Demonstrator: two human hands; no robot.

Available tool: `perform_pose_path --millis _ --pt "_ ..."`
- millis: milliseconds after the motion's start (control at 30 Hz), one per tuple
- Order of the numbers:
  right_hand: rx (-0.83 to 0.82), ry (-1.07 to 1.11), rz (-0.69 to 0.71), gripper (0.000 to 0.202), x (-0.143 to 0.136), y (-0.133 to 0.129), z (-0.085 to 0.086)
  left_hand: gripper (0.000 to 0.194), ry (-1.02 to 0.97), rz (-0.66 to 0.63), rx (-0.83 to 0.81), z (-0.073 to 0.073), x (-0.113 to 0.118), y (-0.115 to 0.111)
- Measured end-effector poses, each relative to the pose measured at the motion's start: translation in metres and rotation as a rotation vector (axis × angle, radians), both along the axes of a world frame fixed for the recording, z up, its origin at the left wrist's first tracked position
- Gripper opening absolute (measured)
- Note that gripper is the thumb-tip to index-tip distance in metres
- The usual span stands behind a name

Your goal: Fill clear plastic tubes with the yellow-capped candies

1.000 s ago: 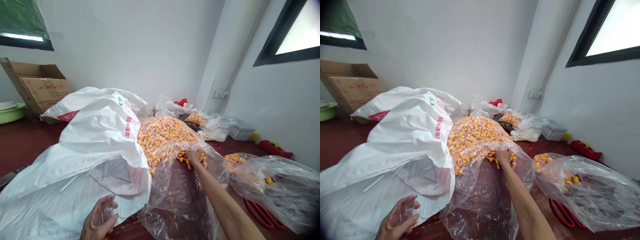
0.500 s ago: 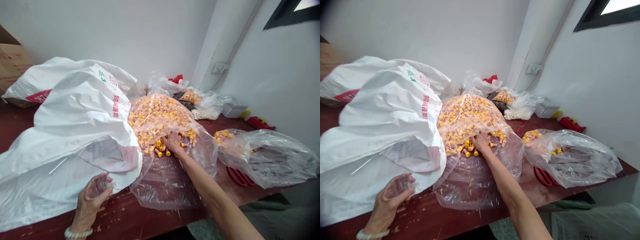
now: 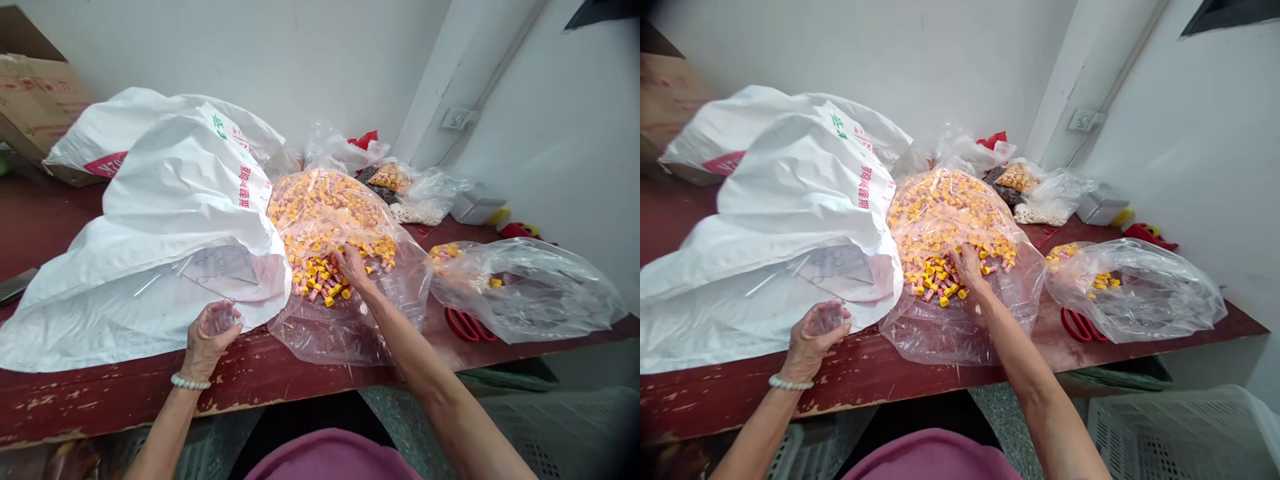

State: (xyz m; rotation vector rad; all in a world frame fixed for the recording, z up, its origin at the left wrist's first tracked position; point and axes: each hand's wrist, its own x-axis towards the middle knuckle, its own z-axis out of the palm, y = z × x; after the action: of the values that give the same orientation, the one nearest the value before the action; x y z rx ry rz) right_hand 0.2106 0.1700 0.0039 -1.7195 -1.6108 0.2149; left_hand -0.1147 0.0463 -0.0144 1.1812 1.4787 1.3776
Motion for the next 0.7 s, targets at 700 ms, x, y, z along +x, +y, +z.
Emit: perform_pose_path --millis 700 --pt "-0.218 0.391 0.803 0.031 -0.083 -0.156 0.063 0.026 0.373 -0.373 0.144 0.051 0.077 -0.053"
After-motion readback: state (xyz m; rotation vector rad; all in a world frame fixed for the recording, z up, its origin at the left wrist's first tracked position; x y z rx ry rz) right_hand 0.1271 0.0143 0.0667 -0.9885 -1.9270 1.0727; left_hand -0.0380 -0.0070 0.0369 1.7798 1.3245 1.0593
